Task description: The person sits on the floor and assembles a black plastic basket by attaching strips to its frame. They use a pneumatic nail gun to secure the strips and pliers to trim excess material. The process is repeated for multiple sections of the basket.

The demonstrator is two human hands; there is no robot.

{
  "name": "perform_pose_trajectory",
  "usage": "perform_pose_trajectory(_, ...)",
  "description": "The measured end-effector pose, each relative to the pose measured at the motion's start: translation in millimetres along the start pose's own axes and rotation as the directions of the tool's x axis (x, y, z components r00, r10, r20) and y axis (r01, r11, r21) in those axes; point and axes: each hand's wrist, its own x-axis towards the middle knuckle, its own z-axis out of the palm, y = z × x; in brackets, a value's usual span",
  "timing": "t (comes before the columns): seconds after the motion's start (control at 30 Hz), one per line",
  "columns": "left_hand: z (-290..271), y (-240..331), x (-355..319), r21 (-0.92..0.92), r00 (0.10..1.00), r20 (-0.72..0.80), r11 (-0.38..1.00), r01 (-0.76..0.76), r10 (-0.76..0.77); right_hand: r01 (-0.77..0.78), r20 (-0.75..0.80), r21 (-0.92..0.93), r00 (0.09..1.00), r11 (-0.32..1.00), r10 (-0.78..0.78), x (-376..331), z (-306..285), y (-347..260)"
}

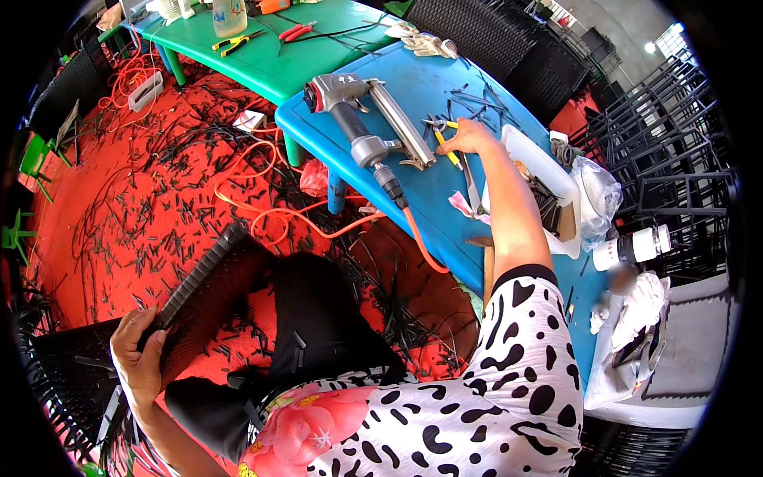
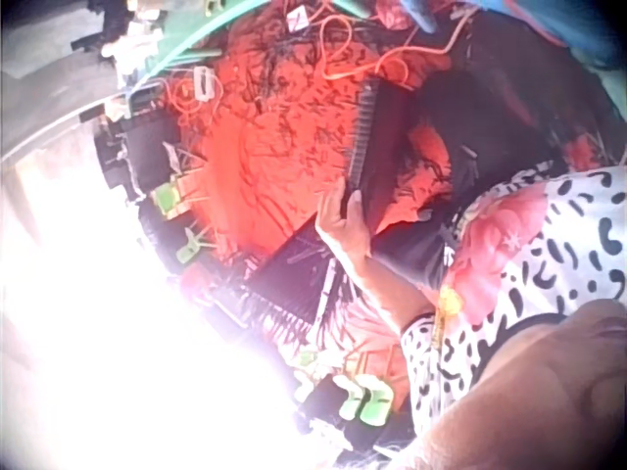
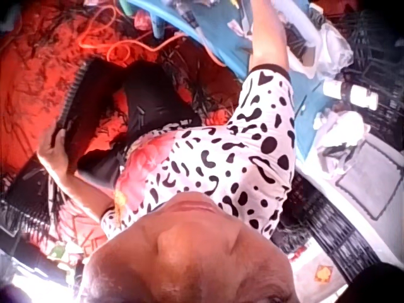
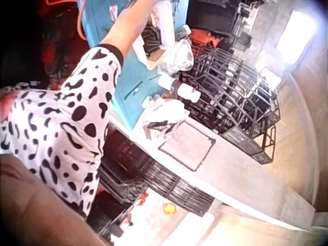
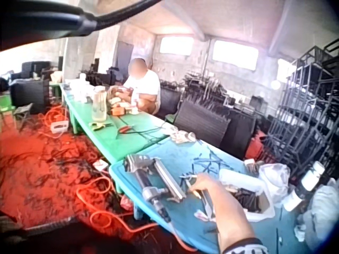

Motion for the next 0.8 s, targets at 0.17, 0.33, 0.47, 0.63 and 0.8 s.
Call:
perform_pose_trajectory(0.17, 3.5, 0.3, -3.9, 0.029, 1.0, -0.004, 0.999, 0.02, -0.02, -0.015, -0.234, 0.12, 0.971, 0.993, 0.043, -1.8, 4.6, 0.6)
perform_pose_trajectory(0.33, 8.2, -7.1, -10.4, -0.051, 0.993, -0.11, 0.998, 0.036, -0.042, 0.193, -0.611, 0.32, 0.79, 0.928, 0.046, -26.7, -10.0, -45.8)
perform_pose_trajectory(0.47, 8.4, -4.9, -11.9, -0.181, 0.985, -0.146, 0.982, 0.062, -0.089, 0.638, -0.73, 0.297, 0.631, 0.711, -0.262, -75.3, -17.9, -113.2)
perform_pose_trajectory(0.63, 0.8, -9.8, -13.3, -0.194, 0.992, -0.129, 0.98, -0.043, 0.018, 0.935, -0.526, -0.127, 0.219, 0.33, -0.822, -205.6, -34.6, -216.8)
perform_pose_trajectory(0.8, -3.4, 0.2, -20.3, -0.183, 0.981, -0.136, 0.969, -0.165, 0.141, 0.93, -0.286, -0.337, 0.045, 0.144, -0.957, -251.1, -23.3, -263.8)
